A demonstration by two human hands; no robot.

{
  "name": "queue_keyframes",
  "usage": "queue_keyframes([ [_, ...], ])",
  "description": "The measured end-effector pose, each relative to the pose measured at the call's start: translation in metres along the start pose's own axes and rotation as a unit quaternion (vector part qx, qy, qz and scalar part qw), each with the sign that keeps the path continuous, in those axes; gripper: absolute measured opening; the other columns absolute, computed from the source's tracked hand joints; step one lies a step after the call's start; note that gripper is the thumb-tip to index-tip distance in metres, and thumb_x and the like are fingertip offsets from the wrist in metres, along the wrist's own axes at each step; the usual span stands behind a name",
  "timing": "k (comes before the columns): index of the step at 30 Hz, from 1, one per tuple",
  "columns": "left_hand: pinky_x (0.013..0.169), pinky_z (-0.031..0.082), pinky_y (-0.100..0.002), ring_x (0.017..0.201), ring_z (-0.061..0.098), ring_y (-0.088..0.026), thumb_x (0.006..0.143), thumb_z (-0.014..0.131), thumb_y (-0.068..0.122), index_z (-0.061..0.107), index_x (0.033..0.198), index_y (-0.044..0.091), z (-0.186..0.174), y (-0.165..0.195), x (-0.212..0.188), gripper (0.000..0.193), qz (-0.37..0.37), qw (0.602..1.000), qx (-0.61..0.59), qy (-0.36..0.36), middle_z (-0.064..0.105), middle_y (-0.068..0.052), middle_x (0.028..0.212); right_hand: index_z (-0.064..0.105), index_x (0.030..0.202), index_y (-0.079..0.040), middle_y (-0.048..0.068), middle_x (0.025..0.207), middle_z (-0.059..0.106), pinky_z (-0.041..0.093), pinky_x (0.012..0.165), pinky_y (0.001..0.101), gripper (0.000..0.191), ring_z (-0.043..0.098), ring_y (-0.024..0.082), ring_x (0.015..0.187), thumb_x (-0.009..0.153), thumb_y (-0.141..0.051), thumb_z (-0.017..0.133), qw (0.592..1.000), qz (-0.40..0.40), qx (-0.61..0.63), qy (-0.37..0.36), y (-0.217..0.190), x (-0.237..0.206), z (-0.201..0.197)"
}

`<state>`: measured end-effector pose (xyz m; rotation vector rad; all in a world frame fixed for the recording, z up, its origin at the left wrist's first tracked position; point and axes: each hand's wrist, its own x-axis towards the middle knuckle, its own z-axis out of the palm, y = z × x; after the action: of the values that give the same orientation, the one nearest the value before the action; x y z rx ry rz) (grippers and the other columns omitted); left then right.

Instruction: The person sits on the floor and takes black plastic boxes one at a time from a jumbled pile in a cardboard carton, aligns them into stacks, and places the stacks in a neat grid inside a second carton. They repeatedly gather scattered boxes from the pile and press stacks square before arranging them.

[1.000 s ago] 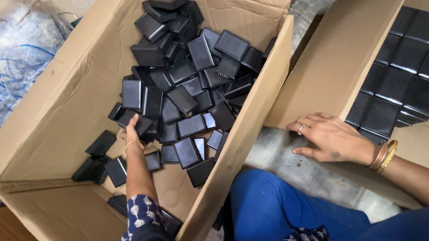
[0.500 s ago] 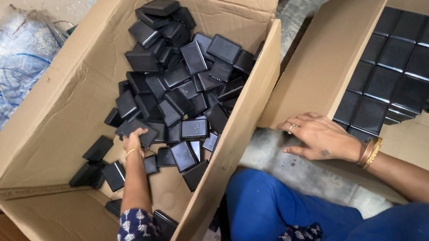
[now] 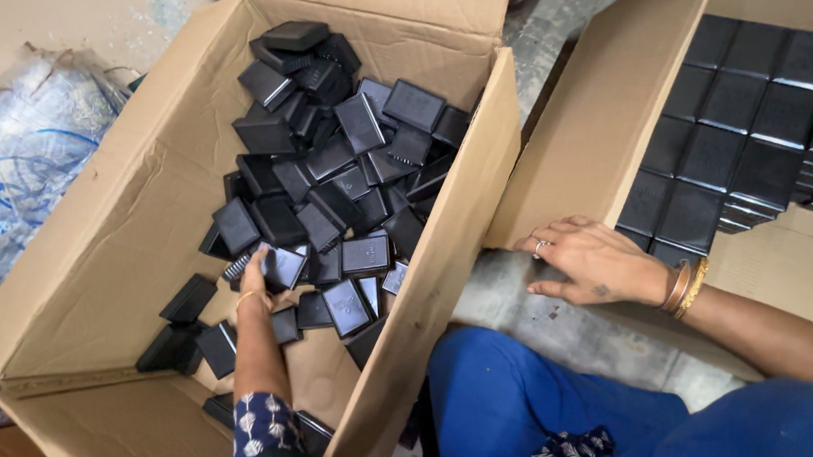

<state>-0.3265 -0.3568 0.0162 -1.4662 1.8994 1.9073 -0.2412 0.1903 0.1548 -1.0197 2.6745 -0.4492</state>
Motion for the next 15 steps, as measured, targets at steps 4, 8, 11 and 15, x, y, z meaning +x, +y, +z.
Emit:
queue_keyframes([
  [4,0.081,0.054,-0.054,0.114,0.062,-0.030,0.073,0.075,0.065,0.059,0.134,0.017,0.001,0.002,-0.003,0.079,-0.026,0.998,0.055,0.002,0.063,-0.009,0.131,0.059,0.132,-0.013,0.012,0.121,0.067,0.042,0.103,0.0468,0.063,0.060,0.034,0.115,0.082,-0.048,0.071,1.000,-0.011,-0.002,0.014,0.001,-0.001,0.000],
  [8,0.082,0.050,-0.050,0.103,0.064,-0.031,0.069,0.080,0.055,0.066,0.126,0.019,-0.002,0.001,-0.011,0.069,-0.009,0.997,0.077,-0.013,0.068,-0.009,0.119,0.059,0.131,-0.011,0.013,0.118,0.068,0.044,0.103,0.0461,0.061,0.061,0.035,0.112,0.083,-0.048,0.070,0.999,-0.023,-0.004,0.028,0.003,-0.001,0.000],
  [11,0.084,0.053,-0.050,0.103,0.065,-0.027,0.064,0.083,0.046,0.065,0.119,0.019,-0.010,-0.001,-0.020,0.063,-0.024,0.996,0.029,-0.082,0.068,-0.004,0.114,0.059,0.131,-0.011,0.013,0.116,0.068,0.045,0.101,0.0464,0.061,0.062,0.035,0.111,0.083,-0.048,0.070,0.999,-0.019,0.000,0.025,0.003,-0.002,0.001],
  [15,0.082,0.052,-0.053,0.104,0.062,-0.026,0.063,0.082,0.044,0.064,0.117,0.023,-0.009,0.001,-0.034,0.060,0.005,0.996,0.067,-0.058,0.066,-0.001,0.112,0.060,0.130,-0.010,0.015,0.120,0.068,0.045,0.100,0.0477,0.060,0.062,0.036,0.110,0.083,-0.046,0.070,0.999,-0.022,-0.001,0.037,0.002,-0.003,0.002],
])
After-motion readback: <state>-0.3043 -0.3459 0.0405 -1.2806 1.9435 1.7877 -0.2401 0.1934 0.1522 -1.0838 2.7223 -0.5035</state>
